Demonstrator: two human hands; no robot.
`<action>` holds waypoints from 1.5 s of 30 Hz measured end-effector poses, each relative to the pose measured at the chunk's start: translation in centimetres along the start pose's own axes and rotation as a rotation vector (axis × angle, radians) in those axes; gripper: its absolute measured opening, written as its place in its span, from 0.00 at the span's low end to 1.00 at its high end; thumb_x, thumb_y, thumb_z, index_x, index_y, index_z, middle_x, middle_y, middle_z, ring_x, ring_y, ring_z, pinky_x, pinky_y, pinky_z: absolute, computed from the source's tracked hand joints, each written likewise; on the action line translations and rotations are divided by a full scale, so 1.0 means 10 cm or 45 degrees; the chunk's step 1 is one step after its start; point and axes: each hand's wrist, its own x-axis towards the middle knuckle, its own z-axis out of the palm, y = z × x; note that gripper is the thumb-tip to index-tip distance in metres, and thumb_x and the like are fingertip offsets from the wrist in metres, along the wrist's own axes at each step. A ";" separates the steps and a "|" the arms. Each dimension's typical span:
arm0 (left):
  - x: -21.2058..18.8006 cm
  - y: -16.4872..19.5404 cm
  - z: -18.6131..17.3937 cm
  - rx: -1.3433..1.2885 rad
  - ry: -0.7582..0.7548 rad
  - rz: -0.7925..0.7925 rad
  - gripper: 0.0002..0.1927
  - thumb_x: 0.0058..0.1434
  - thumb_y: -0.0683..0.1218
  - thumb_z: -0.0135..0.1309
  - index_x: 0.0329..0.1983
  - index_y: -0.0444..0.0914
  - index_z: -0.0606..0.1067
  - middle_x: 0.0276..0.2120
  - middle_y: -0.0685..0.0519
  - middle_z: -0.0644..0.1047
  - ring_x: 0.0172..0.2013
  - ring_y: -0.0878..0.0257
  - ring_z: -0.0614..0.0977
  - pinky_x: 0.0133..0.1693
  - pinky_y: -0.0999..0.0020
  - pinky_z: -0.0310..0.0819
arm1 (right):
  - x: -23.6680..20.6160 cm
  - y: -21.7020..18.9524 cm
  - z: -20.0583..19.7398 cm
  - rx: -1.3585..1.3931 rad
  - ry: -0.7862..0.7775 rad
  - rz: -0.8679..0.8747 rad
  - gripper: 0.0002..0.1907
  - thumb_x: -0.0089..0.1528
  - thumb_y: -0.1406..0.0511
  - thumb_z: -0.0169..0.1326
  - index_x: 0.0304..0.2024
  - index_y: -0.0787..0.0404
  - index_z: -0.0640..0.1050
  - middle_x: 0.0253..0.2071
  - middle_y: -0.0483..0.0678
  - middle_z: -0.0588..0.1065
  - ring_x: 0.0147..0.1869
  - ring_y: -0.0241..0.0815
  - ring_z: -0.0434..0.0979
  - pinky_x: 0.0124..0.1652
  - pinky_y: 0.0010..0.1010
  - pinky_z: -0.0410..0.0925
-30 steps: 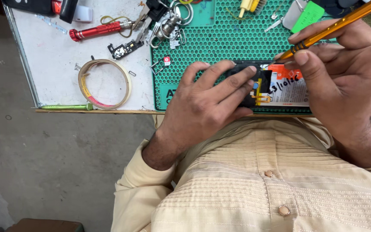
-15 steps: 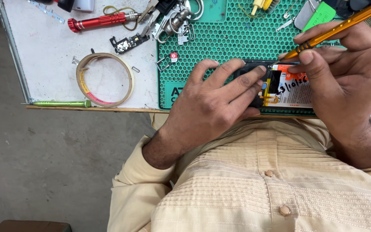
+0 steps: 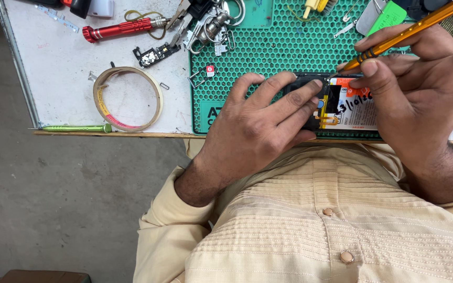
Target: The person writes on a smartphone battery with a marker, then uses a screwdriver to loosen screws around the camera module and battery area. The person manipulates internal components and adjusts the camera assembly while the phone remains open on the workbench.
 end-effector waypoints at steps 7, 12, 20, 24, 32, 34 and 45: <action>0.00 -0.02 -0.05 0.015 0.001 0.004 0.22 0.71 0.56 0.60 0.58 0.36 0.80 0.63 0.54 0.75 0.62 0.56 0.72 0.60 0.54 0.64 | 0.01 0.02 0.01 0.044 0.018 0.003 0.26 0.79 0.84 0.45 0.67 0.68 0.45 0.57 0.68 0.67 0.58 0.59 0.81 0.57 0.40 0.82; -0.01 -0.01 -0.04 0.008 0.010 -0.007 0.21 0.71 0.56 0.60 0.58 0.36 0.81 0.63 0.55 0.75 0.63 0.56 0.72 0.60 0.54 0.64 | -0.01 0.03 0.01 0.033 0.016 0.003 0.26 0.79 0.85 0.45 0.66 0.68 0.45 0.59 0.69 0.68 0.57 0.60 0.81 0.56 0.40 0.81; 0.00 -0.02 -0.04 0.011 0.014 -0.002 0.21 0.71 0.56 0.61 0.57 0.36 0.81 0.63 0.55 0.75 0.63 0.56 0.72 0.60 0.54 0.64 | -0.02 0.03 0.00 0.041 0.015 0.002 0.26 0.81 0.85 0.46 0.66 0.68 0.45 0.59 0.69 0.68 0.57 0.59 0.82 0.56 0.39 0.81; 0.00 -0.02 -0.04 0.004 0.012 -0.002 0.21 0.71 0.56 0.60 0.58 0.36 0.80 0.63 0.54 0.75 0.63 0.56 0.72 0.60 0.54 0.64 | -0.01 0.02 0.01 0.020 0.017 -0.002 0.26 0.81 0.85 0.46 0.66 0.69 0.45 0.59 0.69 0.68 0.57 0.59 0.81 0.56 0.39 0.81; 0.00 -0.02 -0.03 0.009 0.005 0.007 0.22 0.71 0.56 0.60 0.58 0.36 0.80 0.63 0.54 0.75 0.63 0.56 0.72 0.60 0.55 0.64 | 0.04 -0.01 0.00 -0.016 0.009 -0.024 0.23 0.79 0.85 0.45 0.63 0.70 0.47 0.58 0.70 0.68 0.56 0.60 0.81 0.55 0.40 0.81; 0.00 -0.02 -0.03 0.007 0.006 0.006 0.22 0.71 0.56 0.60 0.58 0.36 0.80 0.63 0.54 0.75 0.63 0.56 0.72 0.60 0.54 0.64 | 0.05 -0.02 -0.01 -0.050 -0.001 -0.030 0.24 0.76 0.85 0.45 0.63 0.71 0.47 0.56 0.71 0.68 0.55 0.61 0.81 0.53 0.41 0.81; -0.01 -0.03 -0.04 0.004 0.018 0.008 0.21 0.72 0.56 0.60 0.57 0.36 0.80 0.64 0.54 0.75 0.63 0.56 0.72 0.60 0.55 0.64 | -0.05 -0.01 0.03 -0.018 0.031 -0.098 0.31 0.78 0.82 0.47 0.69 0.60 0.44 0.58 0.65 0.69 0.53 0.51 0.82 0.52 0.32 0.80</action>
